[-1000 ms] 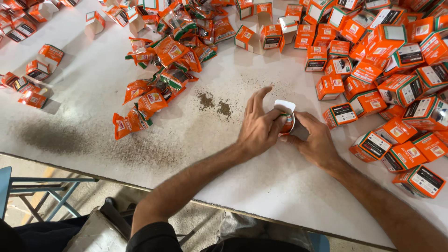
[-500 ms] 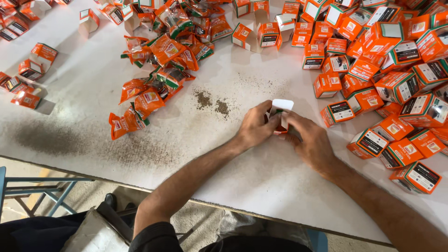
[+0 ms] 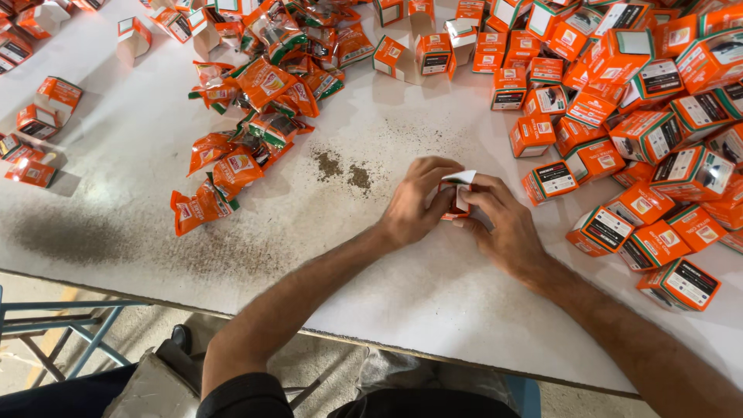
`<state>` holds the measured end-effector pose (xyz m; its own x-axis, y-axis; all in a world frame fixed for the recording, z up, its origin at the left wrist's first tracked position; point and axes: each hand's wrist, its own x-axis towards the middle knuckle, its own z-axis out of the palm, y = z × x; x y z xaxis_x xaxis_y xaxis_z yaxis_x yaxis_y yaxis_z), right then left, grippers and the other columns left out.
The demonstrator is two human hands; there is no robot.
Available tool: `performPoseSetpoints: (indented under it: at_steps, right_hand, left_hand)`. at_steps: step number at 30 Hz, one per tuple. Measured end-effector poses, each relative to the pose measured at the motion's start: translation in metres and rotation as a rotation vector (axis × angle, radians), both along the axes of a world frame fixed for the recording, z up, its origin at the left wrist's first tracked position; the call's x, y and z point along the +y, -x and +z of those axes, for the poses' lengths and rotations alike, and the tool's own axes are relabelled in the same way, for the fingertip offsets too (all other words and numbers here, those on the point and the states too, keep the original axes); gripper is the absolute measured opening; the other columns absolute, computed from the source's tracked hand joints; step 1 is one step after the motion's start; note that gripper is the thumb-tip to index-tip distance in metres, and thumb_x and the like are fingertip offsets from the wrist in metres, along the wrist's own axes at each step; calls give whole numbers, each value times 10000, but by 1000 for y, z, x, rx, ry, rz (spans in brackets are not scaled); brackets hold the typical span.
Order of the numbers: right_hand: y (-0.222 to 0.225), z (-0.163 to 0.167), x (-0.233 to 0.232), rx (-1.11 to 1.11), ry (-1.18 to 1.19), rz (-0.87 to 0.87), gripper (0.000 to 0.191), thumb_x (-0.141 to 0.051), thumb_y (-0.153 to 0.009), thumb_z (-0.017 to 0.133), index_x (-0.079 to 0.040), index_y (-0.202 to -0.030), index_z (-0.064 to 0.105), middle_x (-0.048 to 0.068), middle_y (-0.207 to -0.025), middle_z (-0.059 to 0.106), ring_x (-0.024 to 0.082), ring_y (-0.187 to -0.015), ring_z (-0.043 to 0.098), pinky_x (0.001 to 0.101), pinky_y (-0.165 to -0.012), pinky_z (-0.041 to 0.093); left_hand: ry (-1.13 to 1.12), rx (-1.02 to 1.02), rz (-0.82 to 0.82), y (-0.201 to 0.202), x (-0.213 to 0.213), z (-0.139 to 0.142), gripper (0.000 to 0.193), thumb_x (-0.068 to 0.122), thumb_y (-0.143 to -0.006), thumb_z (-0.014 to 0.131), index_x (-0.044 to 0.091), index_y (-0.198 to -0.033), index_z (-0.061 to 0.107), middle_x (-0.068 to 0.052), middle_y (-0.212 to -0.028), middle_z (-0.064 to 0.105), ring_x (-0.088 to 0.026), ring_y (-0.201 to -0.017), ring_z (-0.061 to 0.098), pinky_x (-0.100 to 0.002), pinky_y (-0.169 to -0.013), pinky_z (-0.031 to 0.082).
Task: The person picks small orange product packets from a pile on the table, places them into small cardboard boxes, folds the box flaps closed, and sets the finished boxes with the pile of packed boxes on the table.
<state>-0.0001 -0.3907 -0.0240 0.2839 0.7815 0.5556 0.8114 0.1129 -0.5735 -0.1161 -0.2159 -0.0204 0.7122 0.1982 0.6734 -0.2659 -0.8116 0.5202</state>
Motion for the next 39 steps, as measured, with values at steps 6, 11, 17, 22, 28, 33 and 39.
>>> performPoseSetpoints:
  at_steps: [6, 11, 17, 22, 28, 33, 39]
  right_hand:
    - [-2, -14, 0, 232, 62, -20, 533, -102, -864, 801, 5, -1223, 422, 175, -1346, 640, 305, -1184, 694, 384, -957, 573]
    - [2, -9, 0, 224, 128, -58, 592, -83, -838, 829, -16, -1291, 454, 158, -1244, 669, 312, -1160, 701, 394, -947, 571]
    - [3, 4, 0, 58, -6, -11, 484, -68, -823, 826, -77, -1210, 537, 153, -1305, 623, 348, -1135, 667, 402, -907, 567]
    - [6, 5, 0, -20, 74, -5, 378, -32, -822, 796, -79, -1154, 620, 148, -1327, 598, 350, -1194, 636, 405, -917, 569]
    - [-36, 50, -2, -397, -180, -256, 287, -59, -1024, 716, -99, -1295, 630, 249, -1541, 453, 466, -1437, 482, 552, -1203, 435]
    - [-50, 55, -7, -505, -87, -382, 612, -303, -975, 706, 24, -1463, 535, 317, -1641, 199, 526, -1530, 261, 647, -1260, 277]
    - [-13, -2, 0, 400, 155, 88, 612, -213, -945, 694, -13, -1462, 437, 181, -1482, 521, 282, -1344, 545, 416, -1122, 463]
  left_hand:
    - [-8, 121, -288, 23, 1, 8, 415, 189, -852, 833, 19, -1188, 659, -221, -1406, 571, -382, -1277, 607, -456, -1065, 530]
    - [53, 145, -199, 19, 0, 5, 282, 144, -937, 783, 56, -1181, 671, -148, -1459, 602, -323, -1359, 622, -412, -1113, 568]
    - [-128, 104, -197, 19, 0, 2, 243, 105, -912, 787, 40, -1124, 690, -173, -1485, 558, -345, -1416, 536, -426, -1125, 546]
    - [-300, 122, -223, 27, 4, 1, 181, 34, -937, 743, 38, -1074, 624, -209, -1592, 456, -383, -1502, 461, -436, -1183, 522]
    - [-243, 37, -58, -9, 59, -1, 510, 193, -928, 785, 61, -1371, 569, -175, -1570, 415, -369, -1489, 390, -544, -1226, 366]
    - [-822, 115, 614, -108, 174, 14, 872, -54, -679, 637, 91, -1516, 440, -172, -1572, 418, -387, -1436, 410, -554, -1146, 367]
    - [-573, 628, 720, -87, 140, 9, 369, 239, -950, 650, 62, -1268, 585, -172, -1185, 599, -333, -977, 661, -539, -823, 538]
